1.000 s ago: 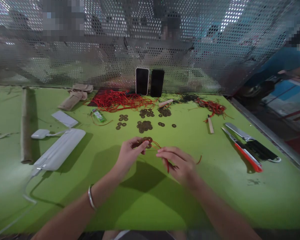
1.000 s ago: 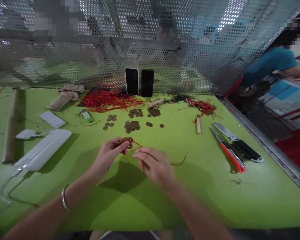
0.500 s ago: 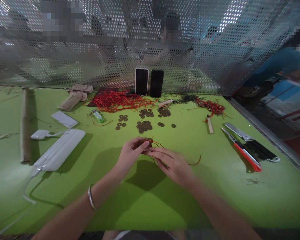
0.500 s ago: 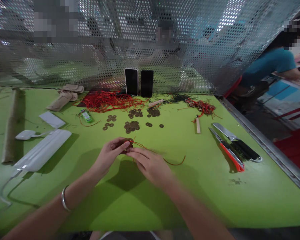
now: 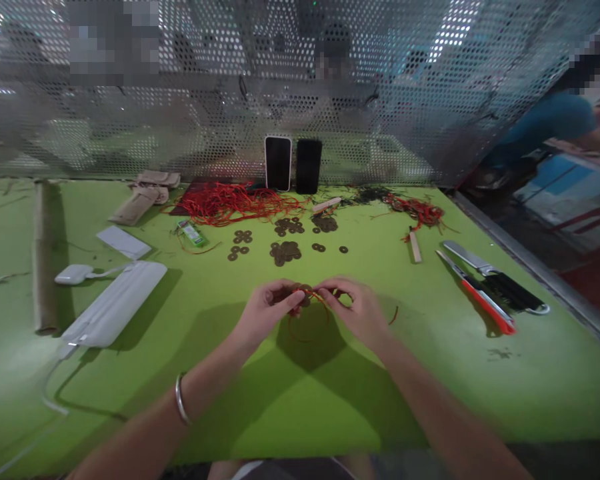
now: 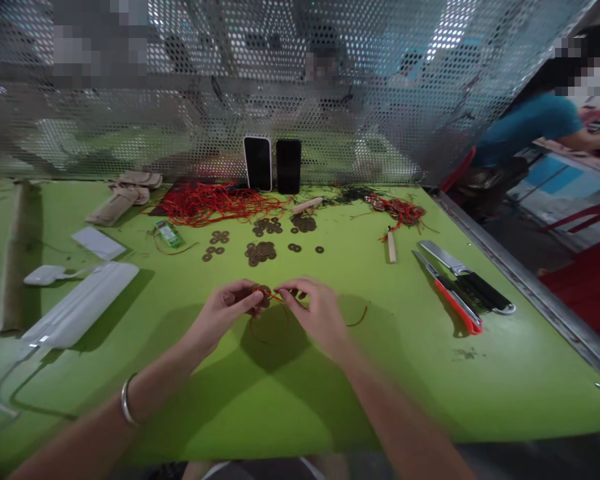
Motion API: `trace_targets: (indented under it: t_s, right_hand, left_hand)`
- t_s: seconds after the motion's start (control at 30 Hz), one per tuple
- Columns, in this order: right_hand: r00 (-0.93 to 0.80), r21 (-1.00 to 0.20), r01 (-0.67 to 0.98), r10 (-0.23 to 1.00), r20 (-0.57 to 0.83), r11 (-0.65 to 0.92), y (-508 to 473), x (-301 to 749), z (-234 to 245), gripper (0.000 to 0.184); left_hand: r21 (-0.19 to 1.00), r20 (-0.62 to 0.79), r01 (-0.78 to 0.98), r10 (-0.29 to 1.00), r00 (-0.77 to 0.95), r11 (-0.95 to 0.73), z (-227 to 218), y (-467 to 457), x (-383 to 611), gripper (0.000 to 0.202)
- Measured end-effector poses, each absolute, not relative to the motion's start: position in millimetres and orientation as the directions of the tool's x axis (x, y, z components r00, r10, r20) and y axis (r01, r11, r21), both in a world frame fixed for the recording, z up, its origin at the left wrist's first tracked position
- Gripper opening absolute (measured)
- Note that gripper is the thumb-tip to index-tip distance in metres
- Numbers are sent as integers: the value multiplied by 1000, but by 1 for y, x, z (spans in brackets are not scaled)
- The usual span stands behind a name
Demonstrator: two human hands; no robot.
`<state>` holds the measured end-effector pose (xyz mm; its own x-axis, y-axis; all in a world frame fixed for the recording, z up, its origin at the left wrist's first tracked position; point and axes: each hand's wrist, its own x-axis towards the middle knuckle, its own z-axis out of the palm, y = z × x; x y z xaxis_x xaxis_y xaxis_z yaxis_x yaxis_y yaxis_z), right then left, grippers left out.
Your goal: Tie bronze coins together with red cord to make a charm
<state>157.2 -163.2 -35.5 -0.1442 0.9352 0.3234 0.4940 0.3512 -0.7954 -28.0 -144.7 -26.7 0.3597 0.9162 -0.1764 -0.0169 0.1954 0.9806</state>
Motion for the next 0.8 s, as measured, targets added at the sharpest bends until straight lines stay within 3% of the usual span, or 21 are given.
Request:
trace_targets:
  t_s: [0.13,0.23,0.37,0.5,0.7,0.8]
  right_hand:
    - [-55,-849,437,951,304,297,-156,163,-42,27]
    - [105,-930,314,967,231,188,-146,181,-46,27]
    - [428,-985,-32,893,141,171,-131,220,-45,20]
    - [652,-873,-415,753,-90,255,-123,252,-37,13]
    - [660,-829,-502,729,-183,246,-122,253,-27,13]
    - [637,-805,-546,739,-221,230,-123,248,-23,14]
  left_hand:
    - [980,-186,-7,920,345,201,-25,-145,-28,24]
    - [978,-191,-16,918,347,210,-24,-145,-27,24]
    - [979,-183,-25,923,339,204,-25,-145,-27,26]
    - [984,-167,-7,923,346,180,-26,-145,-28,27]
    - [992,-105,106,916,387,68,-28,-144,-30,26]
    - [969,12,218,901,434,-118,-27,-139,-33,20]
